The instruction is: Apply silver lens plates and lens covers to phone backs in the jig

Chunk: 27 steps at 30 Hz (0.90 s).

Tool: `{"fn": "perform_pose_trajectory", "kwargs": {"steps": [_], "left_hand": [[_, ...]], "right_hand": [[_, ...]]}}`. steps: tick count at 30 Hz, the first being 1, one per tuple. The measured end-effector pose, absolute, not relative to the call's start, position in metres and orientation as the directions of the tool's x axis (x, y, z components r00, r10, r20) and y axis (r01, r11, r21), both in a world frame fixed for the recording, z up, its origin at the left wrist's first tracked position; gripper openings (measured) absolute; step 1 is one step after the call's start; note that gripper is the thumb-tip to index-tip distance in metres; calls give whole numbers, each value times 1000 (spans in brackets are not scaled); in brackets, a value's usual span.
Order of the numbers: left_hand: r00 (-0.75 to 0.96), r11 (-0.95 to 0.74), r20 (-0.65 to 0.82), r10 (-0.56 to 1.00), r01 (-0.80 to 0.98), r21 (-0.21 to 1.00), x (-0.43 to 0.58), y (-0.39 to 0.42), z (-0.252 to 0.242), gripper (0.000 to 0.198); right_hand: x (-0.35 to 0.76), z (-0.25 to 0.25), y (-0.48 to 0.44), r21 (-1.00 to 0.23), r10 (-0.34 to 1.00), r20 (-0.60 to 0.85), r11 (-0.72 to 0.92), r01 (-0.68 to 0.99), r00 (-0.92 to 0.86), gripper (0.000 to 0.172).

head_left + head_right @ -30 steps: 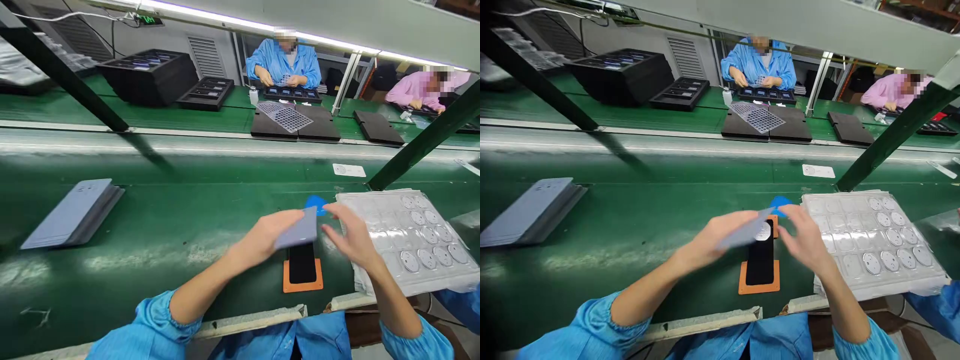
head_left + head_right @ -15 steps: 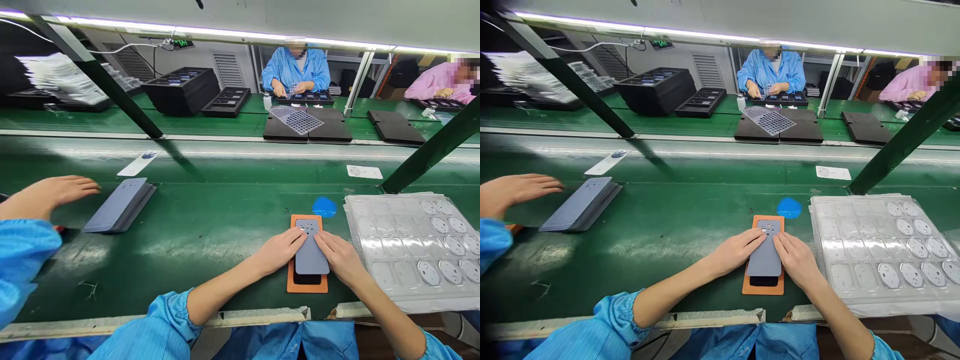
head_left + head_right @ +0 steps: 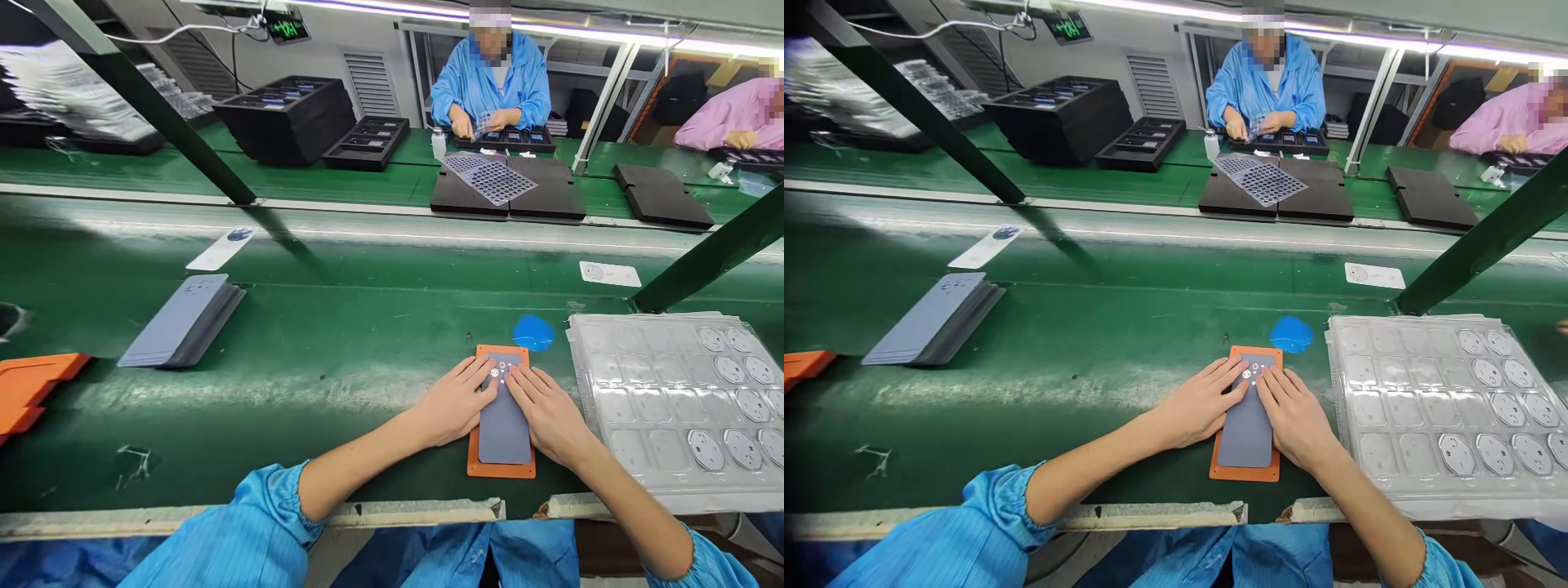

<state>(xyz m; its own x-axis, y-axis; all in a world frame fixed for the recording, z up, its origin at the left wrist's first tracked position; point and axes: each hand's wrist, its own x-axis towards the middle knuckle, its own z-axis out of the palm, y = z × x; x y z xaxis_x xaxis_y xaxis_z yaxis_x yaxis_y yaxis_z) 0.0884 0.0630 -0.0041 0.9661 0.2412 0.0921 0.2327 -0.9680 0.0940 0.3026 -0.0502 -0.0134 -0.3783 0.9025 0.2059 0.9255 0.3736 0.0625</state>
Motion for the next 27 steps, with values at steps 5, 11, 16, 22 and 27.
{"fn": "perform_pose_trajectory", "kwargs": {"steps": [5, 11, 16, 22, 27], "left_hand": [[961, -963, 101, 257, 246, 107, 82, 57, -7, 50], [951, -963, 155, 268, 259, 75, 77, 47, -16, 49], [959, -963, 126, 252, 237, 125, 79, 47, -10, 51], [949, -891, 123, 290, 221, 397, 73, 64, -4, 59], [717, -489, 218, 662, 193, 851, 89, 71, 19, 51]], "right_hand": [[297, -9, -57, 71, 913, 152, 373, 925, -380, 59], [295, -6, -68, 66, 922, 109, 367, 928, -372, 68], [293, -9, -67, 27, 928, 95, 359, 933, -359, 69], [302, -13, -67, -70, 899, 265, 378, 923, -348, 55], [318, 13, -69, -732, 907, 416, 285, 618, 75, 32]]}}
